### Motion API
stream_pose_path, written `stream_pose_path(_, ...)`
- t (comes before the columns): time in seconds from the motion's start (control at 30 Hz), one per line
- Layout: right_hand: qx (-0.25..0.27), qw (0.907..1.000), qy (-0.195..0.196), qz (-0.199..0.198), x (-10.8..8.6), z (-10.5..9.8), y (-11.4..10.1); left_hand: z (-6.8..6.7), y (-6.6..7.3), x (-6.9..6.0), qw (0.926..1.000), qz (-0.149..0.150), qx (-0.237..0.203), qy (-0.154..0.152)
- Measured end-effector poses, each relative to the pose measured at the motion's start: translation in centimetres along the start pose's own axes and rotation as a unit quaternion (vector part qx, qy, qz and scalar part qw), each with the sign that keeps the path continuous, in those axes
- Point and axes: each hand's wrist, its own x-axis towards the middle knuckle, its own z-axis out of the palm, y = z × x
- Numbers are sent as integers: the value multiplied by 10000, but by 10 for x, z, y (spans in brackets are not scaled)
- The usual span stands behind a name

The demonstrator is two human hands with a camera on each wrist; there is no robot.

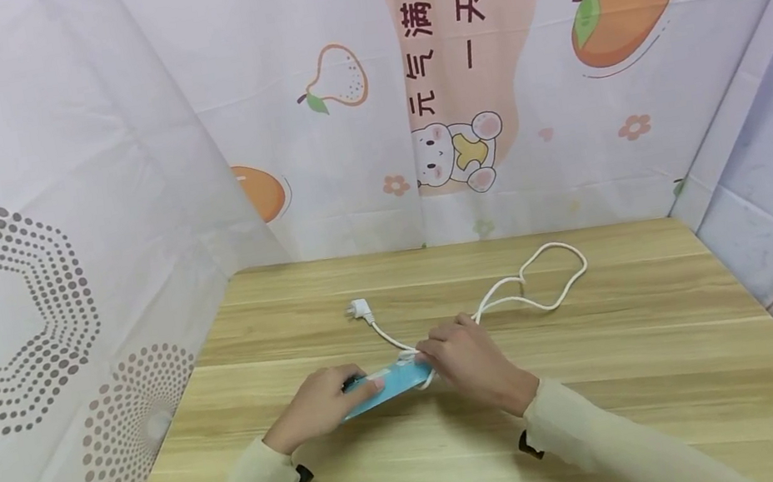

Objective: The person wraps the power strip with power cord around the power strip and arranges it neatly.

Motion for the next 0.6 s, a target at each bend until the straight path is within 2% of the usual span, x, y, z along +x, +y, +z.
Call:
stream_pose_path(0.13, 128, 9998, 152, 74, 0, 0, -2, 3, -1, -3, 9993, -98, -150, 315)
stream_pose_path(0.3, 543, 9974, 443, 147, 2, -1, -3, 9, -3, -6, 9947, -252, -782, 620)
stream_pose_path(0.47, 953, 9915, 823, 340, 4, -4, -2, 9, -5, -5, 9824, -437, -1634, 790)
stream_pose_path(0.6, 1127, 9872, 1055, 401, 4, -5, -3, 9, -6, -4, 9674, -669, -2356, 637)
